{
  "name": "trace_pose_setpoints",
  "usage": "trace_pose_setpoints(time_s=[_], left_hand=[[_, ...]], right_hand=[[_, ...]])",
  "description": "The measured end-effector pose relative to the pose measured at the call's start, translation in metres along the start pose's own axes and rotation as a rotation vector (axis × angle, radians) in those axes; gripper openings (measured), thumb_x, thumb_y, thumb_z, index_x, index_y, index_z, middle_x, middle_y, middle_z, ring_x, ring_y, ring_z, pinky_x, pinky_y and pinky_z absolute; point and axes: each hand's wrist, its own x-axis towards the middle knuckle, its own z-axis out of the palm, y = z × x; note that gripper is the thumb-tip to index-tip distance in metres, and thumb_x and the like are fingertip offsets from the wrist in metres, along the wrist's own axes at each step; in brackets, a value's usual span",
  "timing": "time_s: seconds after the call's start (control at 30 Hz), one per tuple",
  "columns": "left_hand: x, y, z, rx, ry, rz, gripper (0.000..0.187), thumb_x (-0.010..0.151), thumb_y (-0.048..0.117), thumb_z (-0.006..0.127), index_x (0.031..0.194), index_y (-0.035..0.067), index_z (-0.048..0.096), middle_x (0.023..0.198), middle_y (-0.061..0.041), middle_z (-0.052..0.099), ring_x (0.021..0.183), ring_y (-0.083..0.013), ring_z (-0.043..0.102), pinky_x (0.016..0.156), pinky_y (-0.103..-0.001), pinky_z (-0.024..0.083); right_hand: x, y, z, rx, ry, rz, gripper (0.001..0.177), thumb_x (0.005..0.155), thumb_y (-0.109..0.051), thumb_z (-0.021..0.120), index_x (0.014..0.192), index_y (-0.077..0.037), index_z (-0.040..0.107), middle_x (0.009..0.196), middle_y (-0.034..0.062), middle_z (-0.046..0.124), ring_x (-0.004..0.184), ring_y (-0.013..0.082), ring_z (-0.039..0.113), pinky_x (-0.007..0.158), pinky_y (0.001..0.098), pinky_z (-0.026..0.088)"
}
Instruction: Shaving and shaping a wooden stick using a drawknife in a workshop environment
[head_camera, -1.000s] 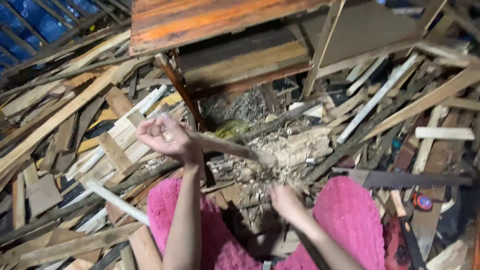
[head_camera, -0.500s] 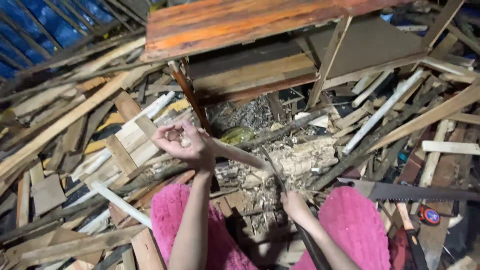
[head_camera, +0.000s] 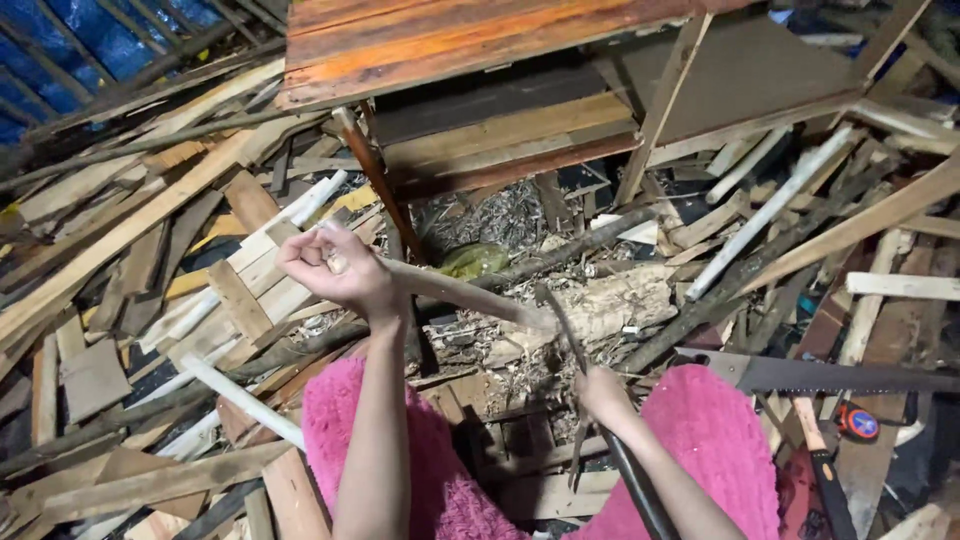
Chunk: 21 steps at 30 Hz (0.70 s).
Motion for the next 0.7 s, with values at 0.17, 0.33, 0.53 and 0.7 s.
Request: trace_pose_setpoints(time_s=[0.17,0.33,0.53,0.7], left_hand=[[-0.045,-0.025,0.011,-0.244,-0.025,-0.579,0.019,0.096,0.024,0.074,0.09,0.006,0.069,0.081,-0.009,0.068,0.08,-0.0195,0.068,0.09,-0.037,0.053],[-0.078,-0.027,0.02,-0.115,-0.339,-1.161,0.055,0.09,0.057,0.06,0.108,0.005,0.061,0.099,-0.012,0.055,0.09,-0.0208,0.049,0.076,-0.035,0.037],[-0.024,-0.078,-0.005,-0.427,0.061,-1.013,0.018,0.105,0.021,0.049,0.115,0.01,0.059,0.058,0.005,0.051,0.044,-0.007,0.049,0.037,-0.021,0.041],[0.007,-0.066,-0.017,-0.533,0.158,-0.936,0.022,0.104,0.02,0.054,0.083,0.013,0.054,0.055,0.009,0.044,0.041,-0.0057,0.043,0.036,-0.022,0.042]], right_hand=[[0.062,0.049,0.03,-0.239,0.105,-0.295,0.041,0.099,-0.033,0.041,0.1,-0.003,0.069,0.05,0.008,0.069,0.056,0.0292,0.076,0.063,0.0489,0.06],[-0.049,-0.036,0.008,-0.125,0.063,-0.261,0.042,0.106,-0.026,0.041,0.109,0.005,0.069,0.078,0.021,0.068,0.068,0.029,0.06,0.06,0.0398,0.049],[-0.078,-0.027,-0.004,-0.28,0.291,-0.448,0.031,0.107,-0.02,0.041,0.118,0.004,0.057,0.055,0.0036,0.062,0.04,0.0189,0.06,0.037,0.0314,0.054],[-0.086,-0.041,-0.006,-0.365,0.263,-0.278,0.03,0.107,-0.005,0.038,0.13,0.007,0.052,0.066,0.007,0.06,0.042,0.0131,0.055,0.032,0.0208,0.047]])
